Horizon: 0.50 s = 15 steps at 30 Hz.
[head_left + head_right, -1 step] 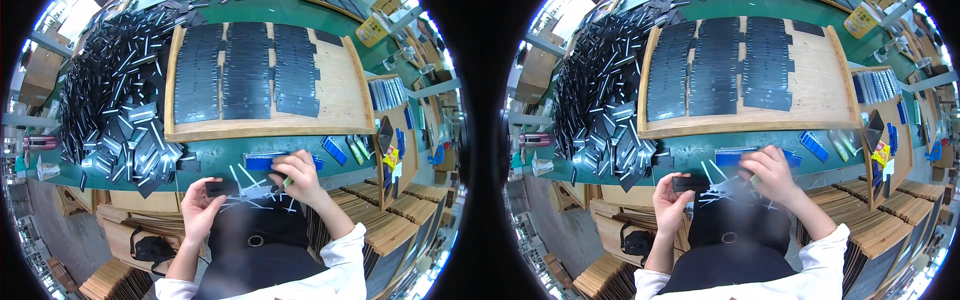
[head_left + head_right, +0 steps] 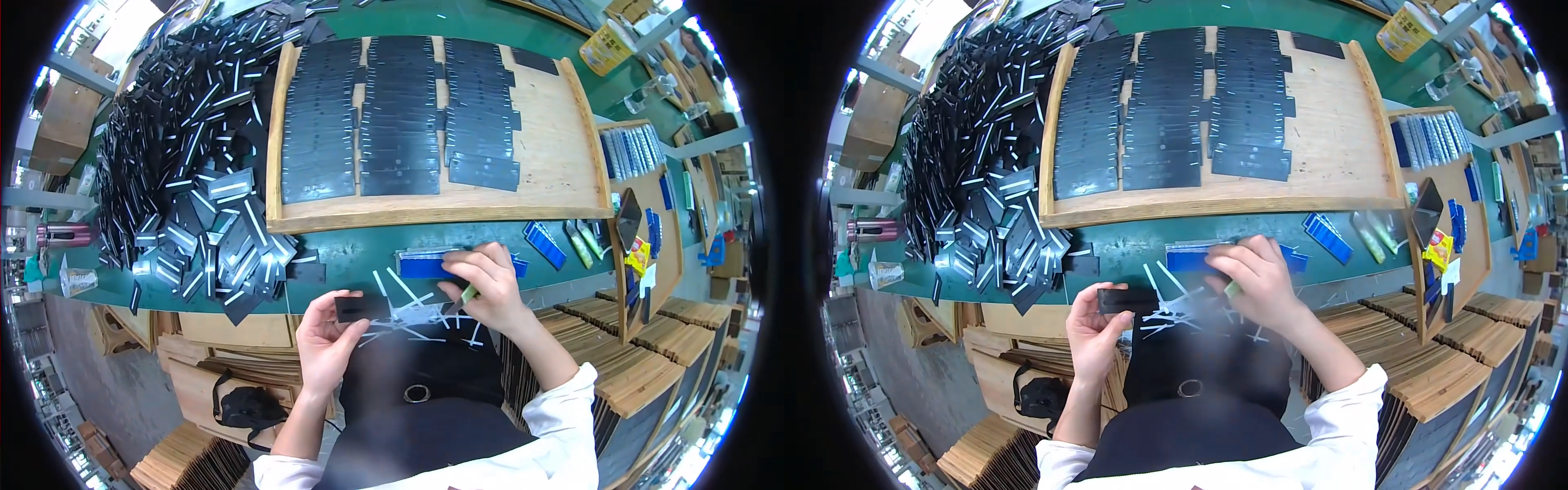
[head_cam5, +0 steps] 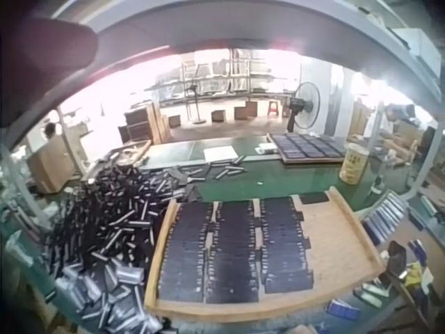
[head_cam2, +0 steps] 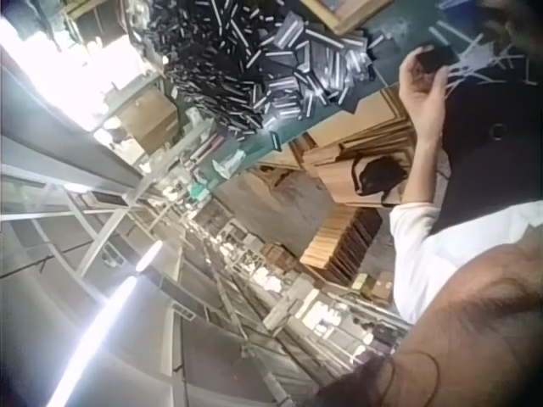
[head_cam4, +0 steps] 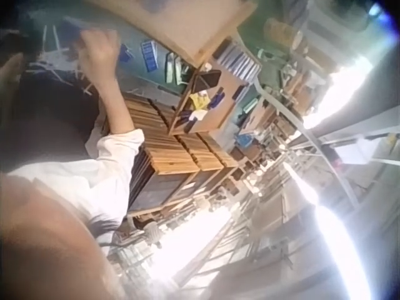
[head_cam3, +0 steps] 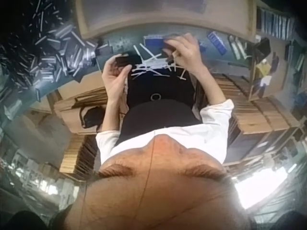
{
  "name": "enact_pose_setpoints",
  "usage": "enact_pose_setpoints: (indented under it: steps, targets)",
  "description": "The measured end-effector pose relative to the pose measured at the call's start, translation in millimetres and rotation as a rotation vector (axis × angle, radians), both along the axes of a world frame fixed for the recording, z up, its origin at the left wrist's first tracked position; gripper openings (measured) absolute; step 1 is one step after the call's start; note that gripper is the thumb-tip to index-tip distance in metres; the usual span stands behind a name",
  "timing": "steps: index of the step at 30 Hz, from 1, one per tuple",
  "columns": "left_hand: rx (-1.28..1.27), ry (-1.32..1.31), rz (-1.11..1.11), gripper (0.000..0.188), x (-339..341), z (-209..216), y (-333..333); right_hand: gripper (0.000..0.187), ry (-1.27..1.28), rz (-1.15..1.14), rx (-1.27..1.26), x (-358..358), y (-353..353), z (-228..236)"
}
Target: The person assembles small black rectangular plates and blue components into a wooden tray by hand at a factory workbench.
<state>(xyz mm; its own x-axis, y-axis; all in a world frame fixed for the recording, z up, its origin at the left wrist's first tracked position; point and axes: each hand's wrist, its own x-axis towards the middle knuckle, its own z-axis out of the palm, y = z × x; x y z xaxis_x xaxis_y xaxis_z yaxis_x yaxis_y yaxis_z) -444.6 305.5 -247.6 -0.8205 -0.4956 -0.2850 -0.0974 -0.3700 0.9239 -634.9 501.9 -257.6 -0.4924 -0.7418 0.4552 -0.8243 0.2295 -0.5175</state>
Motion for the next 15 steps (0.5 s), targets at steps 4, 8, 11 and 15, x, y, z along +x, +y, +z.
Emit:
enact_pose_setpoints:
  steps: [4, 8, 11, 15]
  targets:
    - [0.012, 0.026, 0.001, 0.046, -2, -3, 5, 0.042, 0.018, -0.011, 0.024, -2, -1, 0]
    - [0.005, 0.011, -0.005, 0.047, -5, -4, 9, 0.044, 0.059, -0.003, 0.017, -3, 2, -2]
    - [0.029, -0.004, -0.019, 0.049, -5, -7, 10, 0.045, 0.174, 0.009, 0.005, -3, 6, -6]
    - [0.05, -0.011, -0.045, 0.057, -6, -9, 12, 0.028, 0.553, 0.123, 0.04, -1, 14, 2]
